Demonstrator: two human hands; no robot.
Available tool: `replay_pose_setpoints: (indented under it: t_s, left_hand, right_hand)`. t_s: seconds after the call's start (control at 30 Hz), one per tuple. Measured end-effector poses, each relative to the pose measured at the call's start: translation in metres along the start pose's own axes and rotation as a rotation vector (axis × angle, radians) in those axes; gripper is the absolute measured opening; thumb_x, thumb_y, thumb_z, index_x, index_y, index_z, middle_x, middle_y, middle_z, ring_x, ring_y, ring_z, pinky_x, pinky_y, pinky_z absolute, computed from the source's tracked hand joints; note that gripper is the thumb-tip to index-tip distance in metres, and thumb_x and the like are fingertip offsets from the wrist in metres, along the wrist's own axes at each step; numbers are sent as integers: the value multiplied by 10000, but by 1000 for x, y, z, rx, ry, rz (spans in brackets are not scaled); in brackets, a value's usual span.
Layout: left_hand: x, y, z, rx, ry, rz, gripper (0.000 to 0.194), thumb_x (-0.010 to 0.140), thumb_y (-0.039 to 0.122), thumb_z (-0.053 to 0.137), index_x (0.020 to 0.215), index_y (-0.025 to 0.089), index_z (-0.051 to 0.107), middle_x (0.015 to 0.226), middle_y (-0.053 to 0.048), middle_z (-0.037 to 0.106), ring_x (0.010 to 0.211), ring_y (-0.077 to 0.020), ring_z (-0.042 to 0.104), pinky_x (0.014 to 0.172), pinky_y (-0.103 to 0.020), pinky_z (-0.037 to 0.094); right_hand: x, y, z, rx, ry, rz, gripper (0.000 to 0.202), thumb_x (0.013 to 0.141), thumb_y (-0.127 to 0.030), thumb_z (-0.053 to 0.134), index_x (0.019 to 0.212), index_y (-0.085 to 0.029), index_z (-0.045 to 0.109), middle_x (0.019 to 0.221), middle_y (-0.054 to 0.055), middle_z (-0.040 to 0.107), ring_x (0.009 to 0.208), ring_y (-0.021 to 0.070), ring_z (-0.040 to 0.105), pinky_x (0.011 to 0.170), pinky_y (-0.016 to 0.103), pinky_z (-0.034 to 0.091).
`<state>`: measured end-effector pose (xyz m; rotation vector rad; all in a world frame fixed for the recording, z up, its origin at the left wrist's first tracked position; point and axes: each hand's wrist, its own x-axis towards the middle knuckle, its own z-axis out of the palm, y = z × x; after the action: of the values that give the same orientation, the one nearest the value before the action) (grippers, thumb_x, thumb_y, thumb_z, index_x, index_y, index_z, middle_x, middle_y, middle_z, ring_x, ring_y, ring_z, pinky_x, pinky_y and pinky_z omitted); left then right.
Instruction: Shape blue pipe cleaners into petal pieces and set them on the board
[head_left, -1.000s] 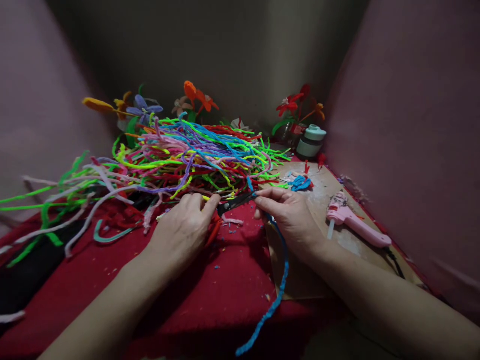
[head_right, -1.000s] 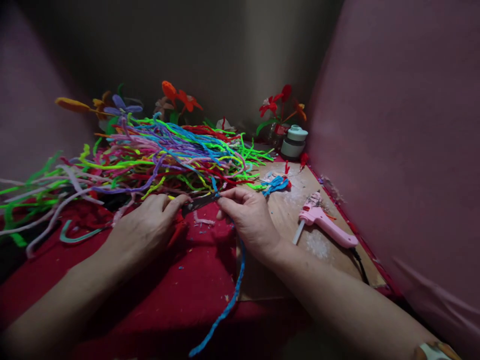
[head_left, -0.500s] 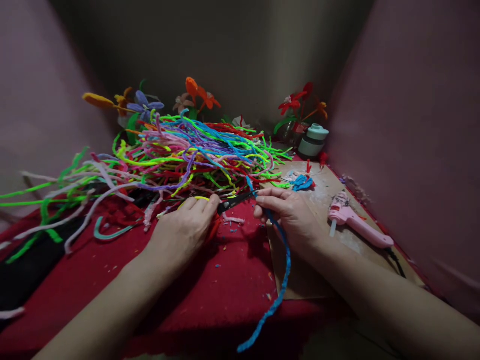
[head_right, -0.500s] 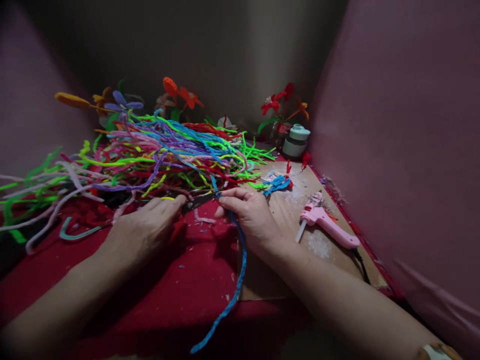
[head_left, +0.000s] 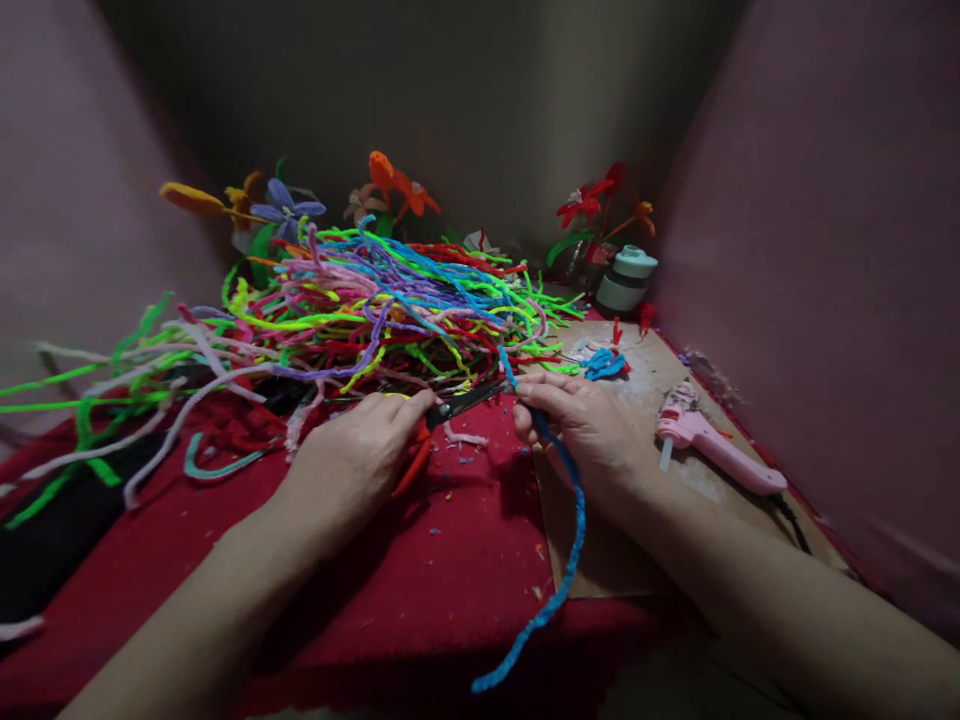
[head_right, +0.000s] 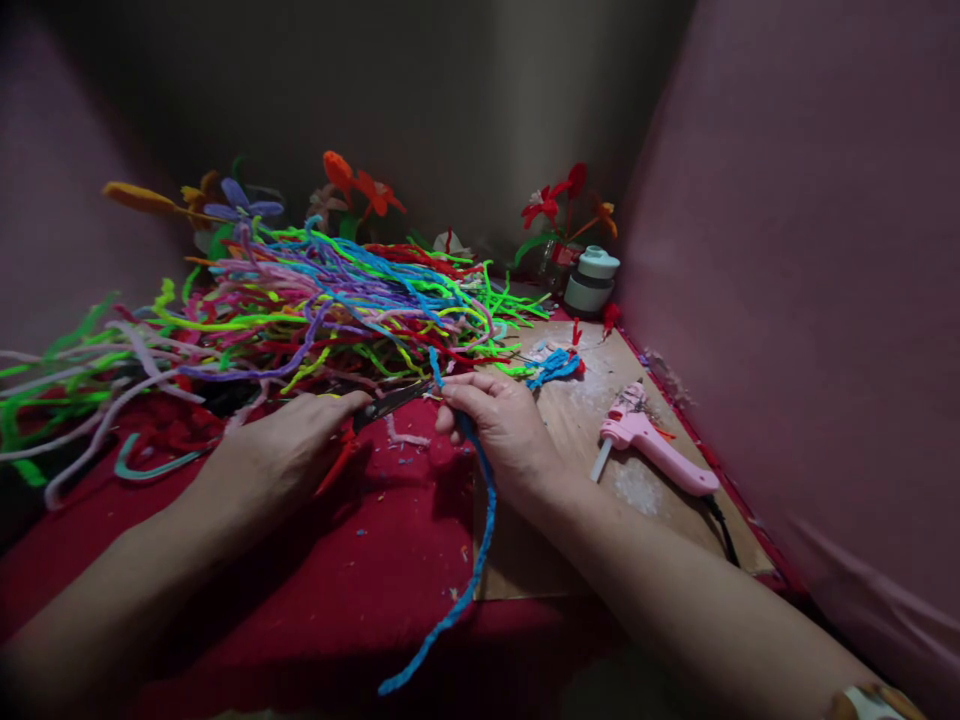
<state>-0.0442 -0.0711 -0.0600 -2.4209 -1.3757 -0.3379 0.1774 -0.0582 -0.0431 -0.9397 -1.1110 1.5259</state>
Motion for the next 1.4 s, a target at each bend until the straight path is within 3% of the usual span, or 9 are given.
replay_pose_setpoints:
  t_s: [0.17,0.5,1.17,1.4]
  left_hand:
    - [3,8,-1,77,-15,-2,384,828,156,418,1206,160,486,980,-79,635,874,-240,574,593,-316,451]
    - [4,14,-9,195,36,28,384,800,140,457,1178,101,513,902,-107,608,842,-253,545,688,-350,443]
    - [2,18,-9,221,-26,-24,405,812,83,375,1200,110,487,946,-133,627,823,-256,582,582,-321,457]
    - [-1,13,-6,92,-22,-14,404,815,103,375,1204,119,482,991,-143,651,879,-258,610,612,-323,475]
  right_hand:
    - [0,0,2,36,-6,7,73,739,-166,561,771,-138,621,560,-4,609,464,55,496,471,186,348]
    - [-4,-7,7,67,36,81,92,692,-149,568,776,-137,606,537,7,621,431,64,504,438,190,359]
    - [-3,-2,7,42,36,89,129,668,-168,596,795,-144,585,533,-1,621,426,69,489,447,196,356]
    - [-2,-2,7,45,33,91,116,663,-149,587,779,-143,581,523,-10,607,428,68,478,446,196,352]
